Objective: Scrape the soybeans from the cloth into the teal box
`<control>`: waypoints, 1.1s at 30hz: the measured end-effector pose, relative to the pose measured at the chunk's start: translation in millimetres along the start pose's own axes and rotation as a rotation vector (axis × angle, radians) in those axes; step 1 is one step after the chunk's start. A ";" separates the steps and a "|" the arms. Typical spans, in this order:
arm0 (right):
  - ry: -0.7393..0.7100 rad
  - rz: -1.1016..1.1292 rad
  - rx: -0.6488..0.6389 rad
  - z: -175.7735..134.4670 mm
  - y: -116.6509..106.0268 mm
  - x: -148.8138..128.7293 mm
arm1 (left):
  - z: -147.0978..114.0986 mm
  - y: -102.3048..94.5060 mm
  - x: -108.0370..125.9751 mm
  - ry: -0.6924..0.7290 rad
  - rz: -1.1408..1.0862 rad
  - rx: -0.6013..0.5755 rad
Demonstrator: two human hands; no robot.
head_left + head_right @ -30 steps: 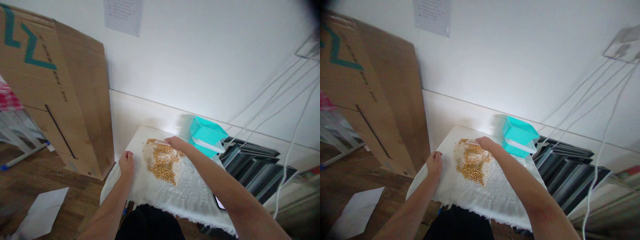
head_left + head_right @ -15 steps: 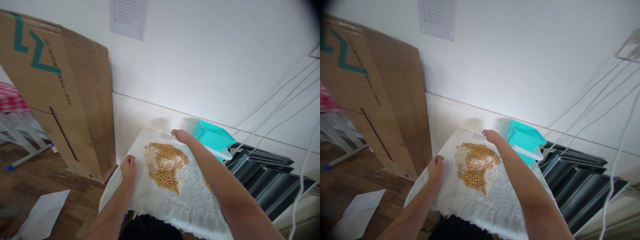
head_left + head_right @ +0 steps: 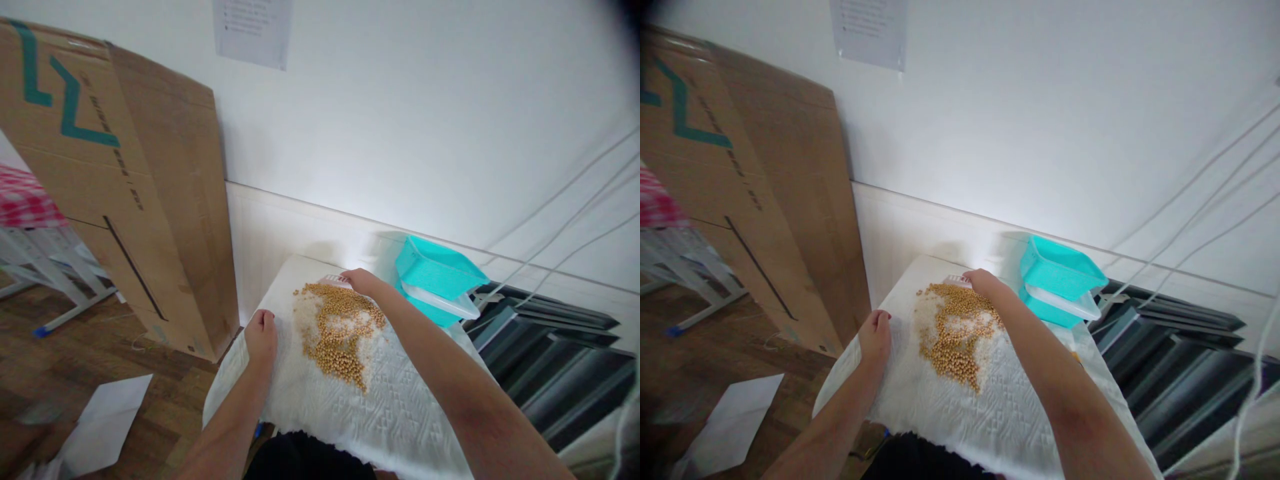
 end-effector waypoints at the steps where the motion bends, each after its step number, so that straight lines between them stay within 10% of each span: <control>1: -0.008 -0.001 -0.001 -4.0 0.3 -1.2 | -0.2 0.0 0.3 0.002 0.000 -0.001; 16: -0.031 -0.019 -0.067 -46.6 -2.9 -30.3 | -4.0 -4.8 5.8 -0.012 -0.004 0.005; 33: 0.153 -0.042 0.058 -31.8 -38.7 10.0 | -3.5 -3.0 4.6 -0.028 0.012 -0.001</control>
Point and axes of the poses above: each hand's wrist, its own z-axis towards the middle knuckle, its own y-axis out of the palm, x = y × z, the point moved 10 cm from there along z, towards the middle knuckle, and after that the axes turned 11 degrees about -x, right-handed, at the moved point
